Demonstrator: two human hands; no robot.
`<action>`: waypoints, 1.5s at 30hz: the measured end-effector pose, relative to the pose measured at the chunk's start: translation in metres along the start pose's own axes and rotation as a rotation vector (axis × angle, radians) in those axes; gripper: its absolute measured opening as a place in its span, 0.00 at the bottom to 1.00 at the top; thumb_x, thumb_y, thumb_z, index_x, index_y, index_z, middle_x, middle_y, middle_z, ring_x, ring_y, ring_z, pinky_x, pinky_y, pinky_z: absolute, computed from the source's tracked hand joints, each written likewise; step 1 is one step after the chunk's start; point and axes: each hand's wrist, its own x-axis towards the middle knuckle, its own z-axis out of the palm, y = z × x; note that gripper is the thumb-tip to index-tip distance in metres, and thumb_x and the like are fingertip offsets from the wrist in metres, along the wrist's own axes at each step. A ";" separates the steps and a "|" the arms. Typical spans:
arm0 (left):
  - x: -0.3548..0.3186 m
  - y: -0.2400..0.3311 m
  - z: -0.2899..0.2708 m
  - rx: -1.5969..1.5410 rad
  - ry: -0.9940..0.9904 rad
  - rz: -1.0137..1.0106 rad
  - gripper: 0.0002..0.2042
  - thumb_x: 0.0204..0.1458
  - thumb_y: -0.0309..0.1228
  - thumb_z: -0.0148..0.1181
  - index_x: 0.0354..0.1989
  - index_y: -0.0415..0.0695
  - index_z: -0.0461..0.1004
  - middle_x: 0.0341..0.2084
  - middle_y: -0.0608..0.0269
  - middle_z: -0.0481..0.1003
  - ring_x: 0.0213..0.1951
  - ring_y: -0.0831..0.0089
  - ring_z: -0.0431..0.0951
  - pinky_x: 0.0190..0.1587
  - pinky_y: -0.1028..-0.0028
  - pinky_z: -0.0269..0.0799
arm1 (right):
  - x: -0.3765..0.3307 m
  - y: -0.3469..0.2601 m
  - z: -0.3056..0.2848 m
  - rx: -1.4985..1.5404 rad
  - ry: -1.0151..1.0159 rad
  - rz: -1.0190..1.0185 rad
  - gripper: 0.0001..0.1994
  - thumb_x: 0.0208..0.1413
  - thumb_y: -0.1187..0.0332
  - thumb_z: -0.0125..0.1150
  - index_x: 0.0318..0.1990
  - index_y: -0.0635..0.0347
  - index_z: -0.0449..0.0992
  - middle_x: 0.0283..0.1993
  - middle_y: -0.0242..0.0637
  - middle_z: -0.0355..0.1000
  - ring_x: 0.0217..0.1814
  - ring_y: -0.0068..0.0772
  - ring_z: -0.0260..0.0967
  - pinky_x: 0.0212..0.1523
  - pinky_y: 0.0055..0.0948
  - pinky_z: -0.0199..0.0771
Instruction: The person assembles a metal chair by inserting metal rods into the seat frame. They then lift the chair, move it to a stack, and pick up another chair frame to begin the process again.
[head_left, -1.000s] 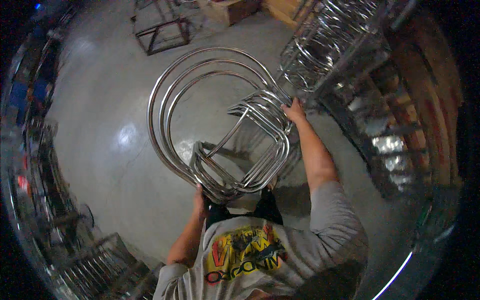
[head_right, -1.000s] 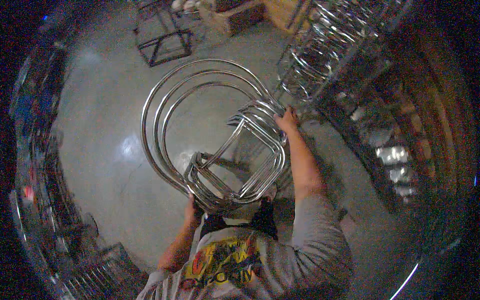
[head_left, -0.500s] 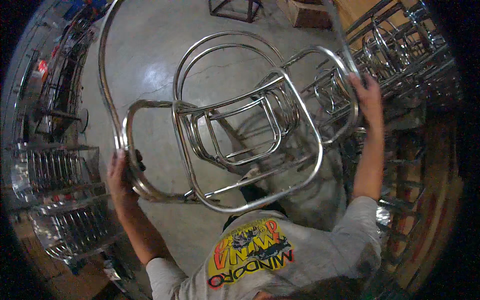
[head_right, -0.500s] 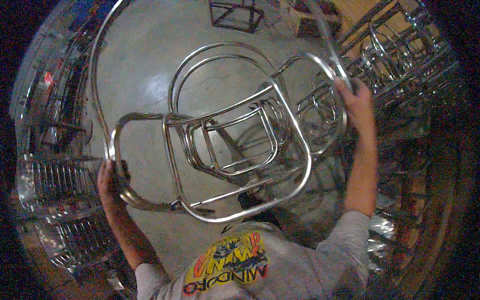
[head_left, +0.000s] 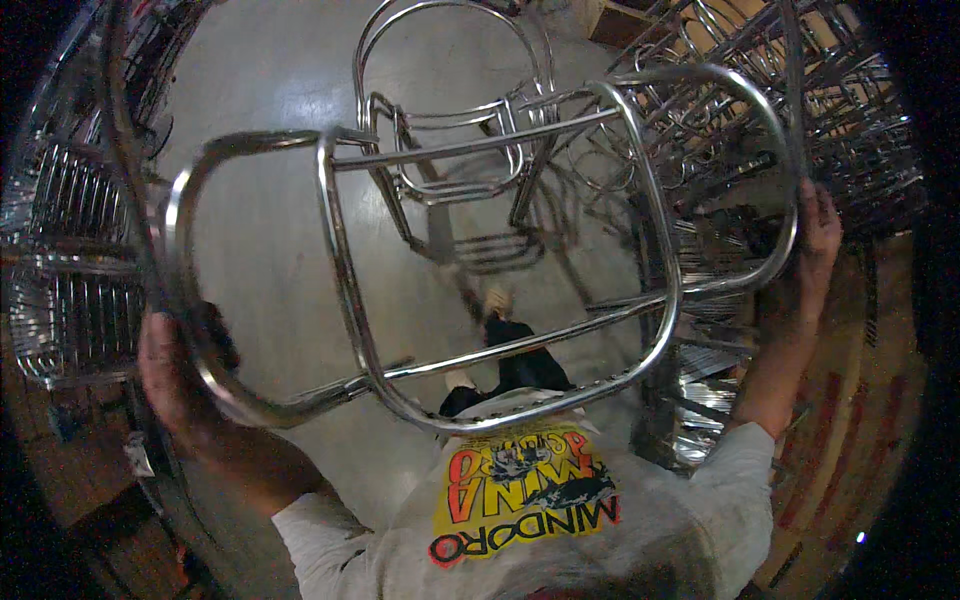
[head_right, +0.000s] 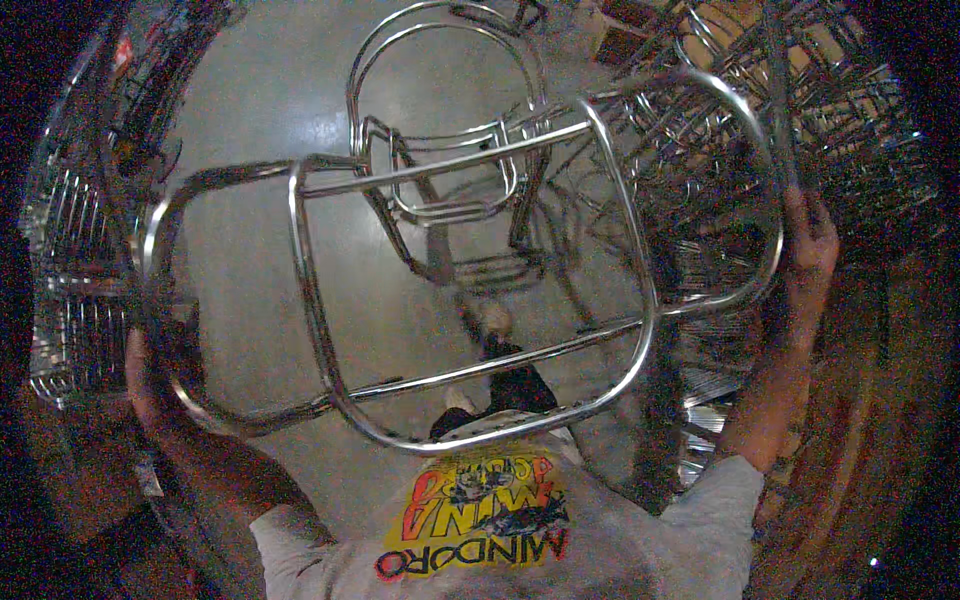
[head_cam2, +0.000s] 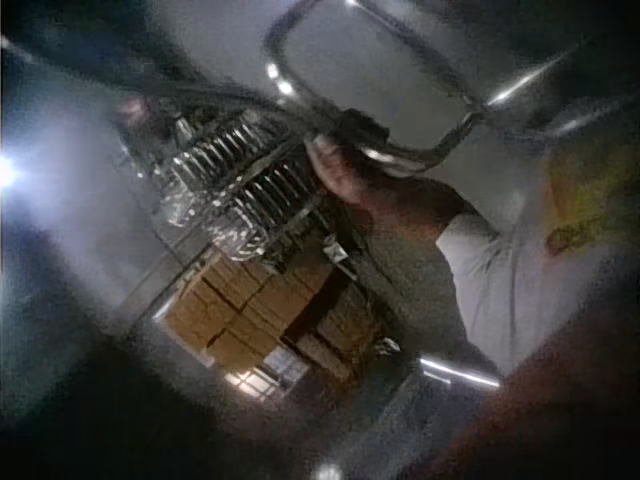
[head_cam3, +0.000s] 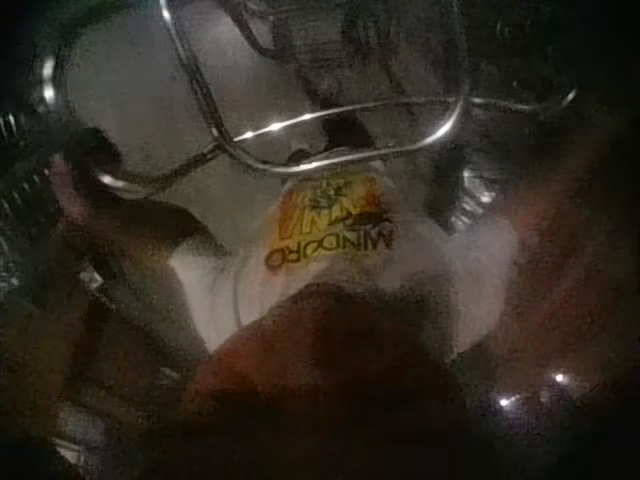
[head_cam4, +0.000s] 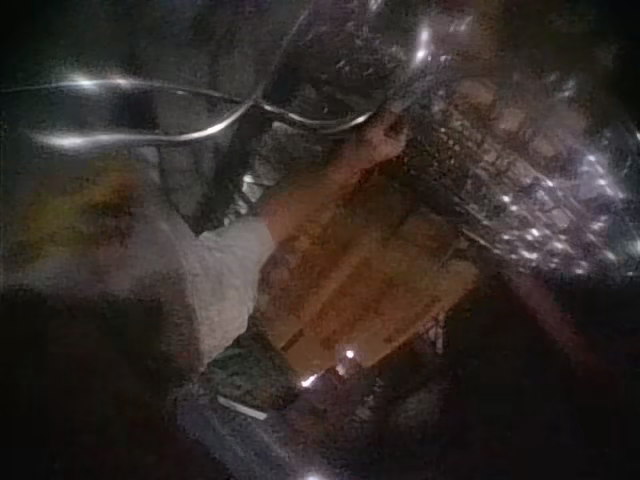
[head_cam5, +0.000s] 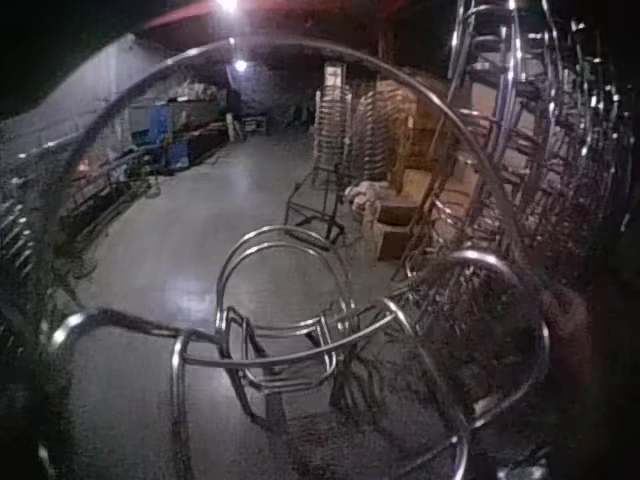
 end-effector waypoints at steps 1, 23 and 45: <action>-0.015 -0.014 0.005 0.062 0.085 0.058 0.20 0.60 0.39 0.53 0.53 0.35 0.69 0.41 0.57 0.74 0.42 0.69 0.73 0.48 0.69 0.69 | -0.007 0.014 0.001 -0.015 0.032 0.020 0.23 0.57 0.56 0.62 0.50 0.69 0.72 0.42 0.37 0.75 0.41 0.26 0.69 0.44 0.24 0.69; -0.197 -0.555 0.118 0.437 -0.209 -0.057 0.14 0.63 0.38 0.47 0.33 0.40 0.70 0.21 0.73 0.66 0.25 0.84 0.61 0.26 0.79 0.55 | -0.175 0.587 0.083 -0.168 -0.235 0.441 0.19 0.62 0.56 0.53 0.44 0.66 0.77 0.40 0.36 0.74 0.38 0.28 0.71 0.43 0.25 0.69; -0.151 -0.574 0.108 0.395 -0.242 0.329 0.19 0.59 0.46 0.49 0.44 0.42 0.75 0.25 0.65 0.73 0.25 0.71 0.71 0.29 0.69 0.67 | -0.152 0.626 0.073 -0.101 -0.325 0.082 0.25 0.60 0.50 0.54 0.54 0.61 0.72 0.45 0.32 0.72 0.43 0.25 0.67 0.45 0.25 0.66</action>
